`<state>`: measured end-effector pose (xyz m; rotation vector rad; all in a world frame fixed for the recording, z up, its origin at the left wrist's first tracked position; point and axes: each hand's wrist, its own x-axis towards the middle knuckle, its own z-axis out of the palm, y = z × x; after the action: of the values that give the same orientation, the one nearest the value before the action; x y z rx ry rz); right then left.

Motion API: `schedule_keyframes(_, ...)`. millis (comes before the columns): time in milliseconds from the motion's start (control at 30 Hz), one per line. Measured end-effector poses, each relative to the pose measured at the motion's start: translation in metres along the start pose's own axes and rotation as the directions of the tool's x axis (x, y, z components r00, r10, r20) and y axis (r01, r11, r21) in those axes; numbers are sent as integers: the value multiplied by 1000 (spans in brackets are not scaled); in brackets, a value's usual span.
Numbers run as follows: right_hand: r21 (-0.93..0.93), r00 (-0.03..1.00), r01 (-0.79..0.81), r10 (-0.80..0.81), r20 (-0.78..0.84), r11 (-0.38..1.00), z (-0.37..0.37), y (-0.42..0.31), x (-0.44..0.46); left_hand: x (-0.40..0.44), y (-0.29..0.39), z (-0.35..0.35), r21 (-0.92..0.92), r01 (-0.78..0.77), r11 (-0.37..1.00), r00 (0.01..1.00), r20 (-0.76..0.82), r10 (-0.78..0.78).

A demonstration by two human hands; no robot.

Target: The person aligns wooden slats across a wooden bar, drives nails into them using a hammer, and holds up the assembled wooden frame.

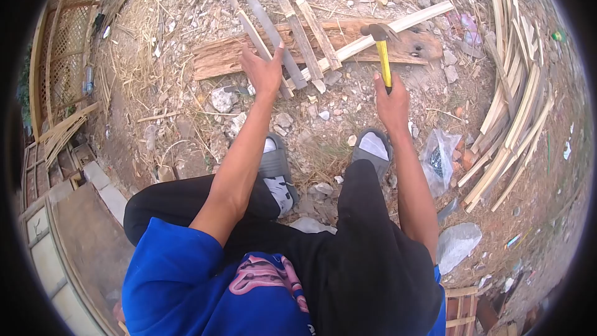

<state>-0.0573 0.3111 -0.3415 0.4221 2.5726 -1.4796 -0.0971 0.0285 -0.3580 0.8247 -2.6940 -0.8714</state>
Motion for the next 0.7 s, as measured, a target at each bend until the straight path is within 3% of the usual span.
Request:
schedule_keyframes(33,9,1000,5,-5,-10,1000,2,-1,1,-4,4,-1,-33,77,996,996,35,-76)
schedule_keyframes(167,37,1000,17,-16,-23,999,8,2,-1,9,15,6,140,166,976,986,-31,-163)
schedule_keyframes(267,12,1000,-6,5,16,1000,6,8,-10,34,11,0,17,270,963,956,110,-270)
schedule_keyframes(367,23,999,-6,5,37,1000,6,11,-21,41,8,3,-241,168,956,985,13,-170)
schedule_keyframes(400,43,1000,-1,0,19,999,8,13,-23,44,6,3,-260,225,939,974,88,-209)
schedule_keyframes(500,78,999,-15,13,29,997,11,19,-23,37,23,-5,-698,370,612,928,255,-271)
schedule_keyframes(600,121,1000,11,-11,2,993,10,15,-25,40,27,-13,-803,316,505,947,297,-121)
schedule_keyframes(700,208,999,-12,2,44,978,6,9,-26,39,38,-31,-833,250,494,963,265,-40)
